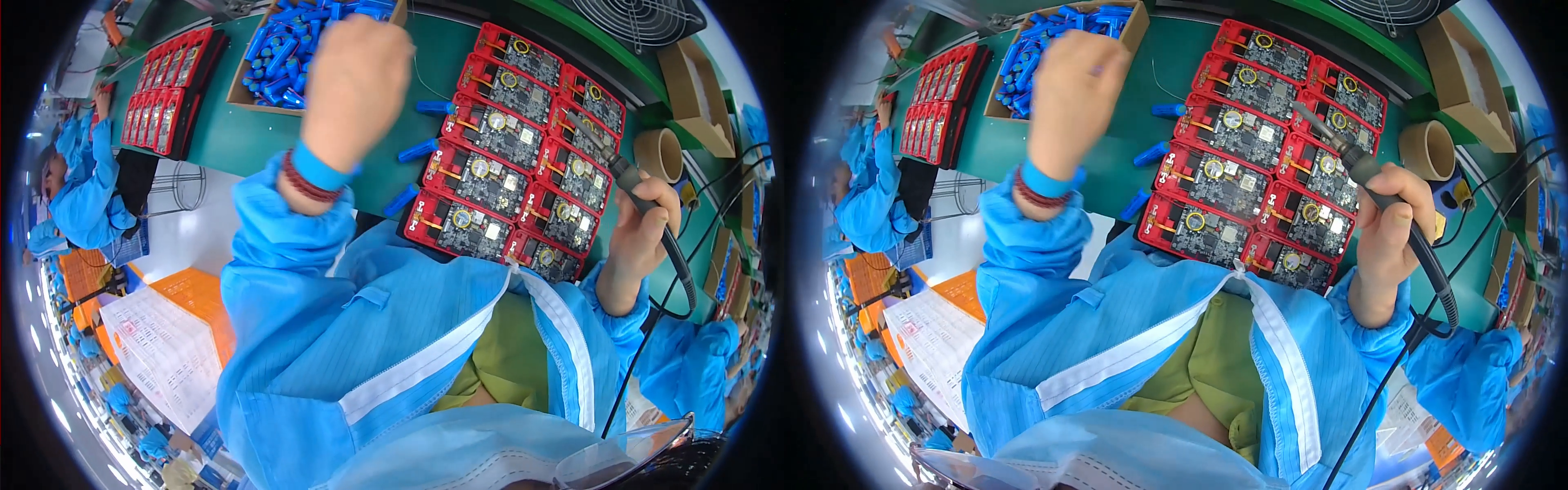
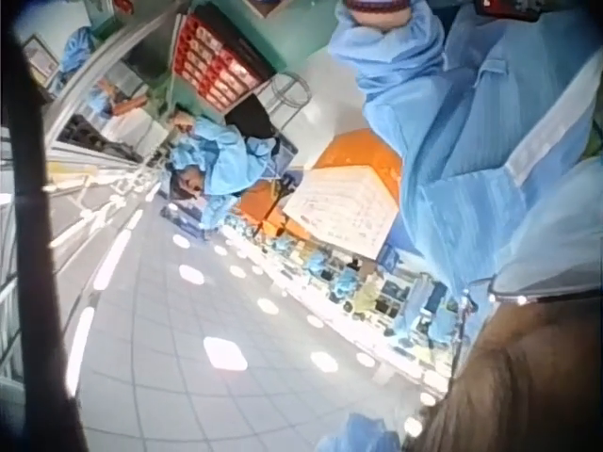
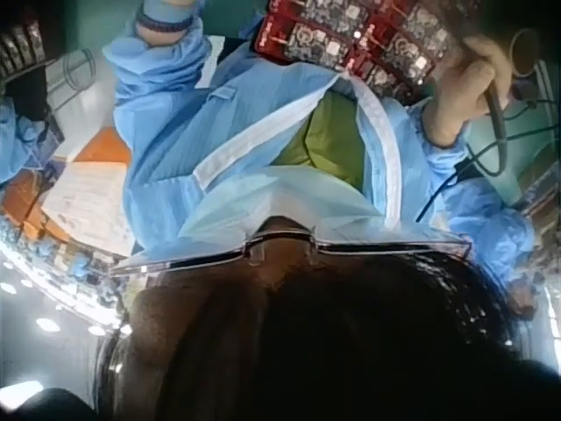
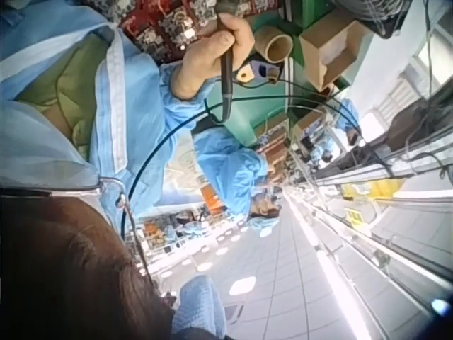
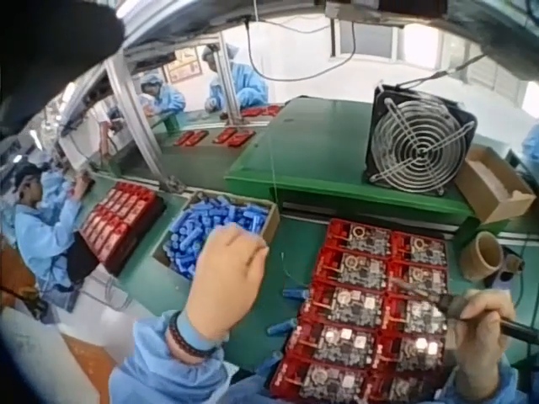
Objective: The person solders batteries and electronic components onto printed circuit boards using a soldering iron and solder wire.
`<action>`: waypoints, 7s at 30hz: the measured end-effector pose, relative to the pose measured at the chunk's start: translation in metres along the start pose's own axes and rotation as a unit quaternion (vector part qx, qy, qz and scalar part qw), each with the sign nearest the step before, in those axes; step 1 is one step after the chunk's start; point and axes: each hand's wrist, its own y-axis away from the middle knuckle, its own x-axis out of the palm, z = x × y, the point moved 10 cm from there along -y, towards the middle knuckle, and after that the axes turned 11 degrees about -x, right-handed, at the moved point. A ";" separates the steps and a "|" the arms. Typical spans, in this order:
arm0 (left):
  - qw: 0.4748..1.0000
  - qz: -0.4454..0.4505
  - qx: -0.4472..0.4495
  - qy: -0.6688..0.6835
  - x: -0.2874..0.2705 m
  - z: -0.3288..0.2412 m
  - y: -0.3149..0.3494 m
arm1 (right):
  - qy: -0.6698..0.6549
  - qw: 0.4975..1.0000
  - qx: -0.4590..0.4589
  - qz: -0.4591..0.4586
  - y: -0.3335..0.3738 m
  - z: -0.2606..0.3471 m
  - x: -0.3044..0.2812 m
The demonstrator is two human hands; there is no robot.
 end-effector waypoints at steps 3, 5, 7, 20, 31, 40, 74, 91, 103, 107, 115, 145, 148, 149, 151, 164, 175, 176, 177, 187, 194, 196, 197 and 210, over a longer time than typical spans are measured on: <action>0.989 -0.040 -0.083 -0.115 -0.031 0.079 -0.002 | 0.019 1.000 -0.004 -0.007 0.001 0.002 -0.005; 0.980 -0.022 -0.119 -0.156 -0.032 0.121 0.000 | 0.014 1.000 -0.006 -0.001 0.002 0.002 -0.004; 0.936 0.129 -0.194 -0.263 -0.001 0.170 0.011 | 0.011 1.000 -0.007 0.007 0.002 0.004 -0.002; 0.794 0.255 -0.336 0.437 0.009 0.048 0.027 | -0.041 0.999 0.023 -0.012 0.011 -0.001 0.006; 0.653 0.376 -0.303 0.583 0.073 -0.087 0.053 | 0.076 0.992 0.021 0.099 0.011 0.002 0.068; 0.851 0.288 -0.166 0.407 0.054 -0.102 0.035 | 0.137 0.986 -0.041 0.081 0.008 0.009 0.056; 0.862 0.166 -0.252 0.407 0.058 -0.012 0.003 | 0.399 0.902 -0.056 -0.157 -0.112 -0.012 -0.178; 0.932 0.214 -0.147 0.251 0.151 0.007 -0.010 | 0.000 0.986 0.145 0.076 -0.038 -0.095 0.049; 0.950 0.175 -0.122 0.228 0.149 0.008 -0.011 | 0.023 0.986 0.139 0.092 -0.033 -0.111 0.055; 0.952 0.169 -0.122 0.222 0.148 0.008 -0.010 | 0.026 0.984 0.142 0.105 -0.033 -0.108 0.058; 0.959 0.158 -0.112 0.209 0.146 0.006 -0.010 | 0.035 0.990 0.110 0.081 -0.033 -0.102 0.050; 0.960 0.183 -0.100 0.188 0.150 0.003 -0.012 | 0.022 0.988 0.116 0.100 -0.030 -0.107 0.056; 0.960 0.182 -0.105 0.184 0.151 0.004 -0.011 | 0.009 0.992 0.103 0.070 -0.031 -0.103 0.049; 0.960 0.179 -0.102 0.190 0.151 0.005 -0.011 | 0.009 0.992 0.102 0.070 -0.032 -0.101 0.049; 0.960 0.177 -0.098 0.196 0.150 0.005 -0.012 | 0.003 0.994 0.083 0.068 -0.035 -0.096 0.049; 0.983 0.106 -0.077 0.131 0.127 -0.003 -0.010 | 0.024 1.000 -0.003 -0.010 -0.021 -0.022 0.001; 0.991 -0.010 -0.059 -0.120 -0.019 0.084 -0.017 | 0.077 0.996 -0.045 -0.008 -0.005 0.021 -0.037; 0.986 0.012 -0.085 -0.142 -0.014 0.104 -0.012 | 0.079 0.996 -0.041 -0.008 -0.005 0.021 -0.036; 0.977 0.057 -0.106 -0.174 -0.002 0.125 -0.007 | 0.079 0.996 -0.043 -0.010 -0.004 0.022 -0.035; 0.977 -0.024 -0.209 -0.035 -0.041 0.134 0.001 | 0.076 0.995 -0.070 0.014 -0.002 0.037 -0.031; 0.772 0.215 -0.298 0.519 0.020 0.019 0.014 | -0.001 0.999 0.014 -0.042 0.007 0.016 -0.007; 0.743 0.254 -0.293 0.545 0.033 -0.017 0.022 | 0.056 0.996 0.055 0.030 0.000 0.014 0.023; 0.736 0.261 -0.302 0.547 0.038 -0.030 0.026 | 0.014 0.992 0.110 0.059 0.003 0.006 0.039; 0.652 0.399 -0.271 0.585 0.081 -0.112 0.045 | 0.158 0.985 -0.033 0.069 -0.004 0.014 0.044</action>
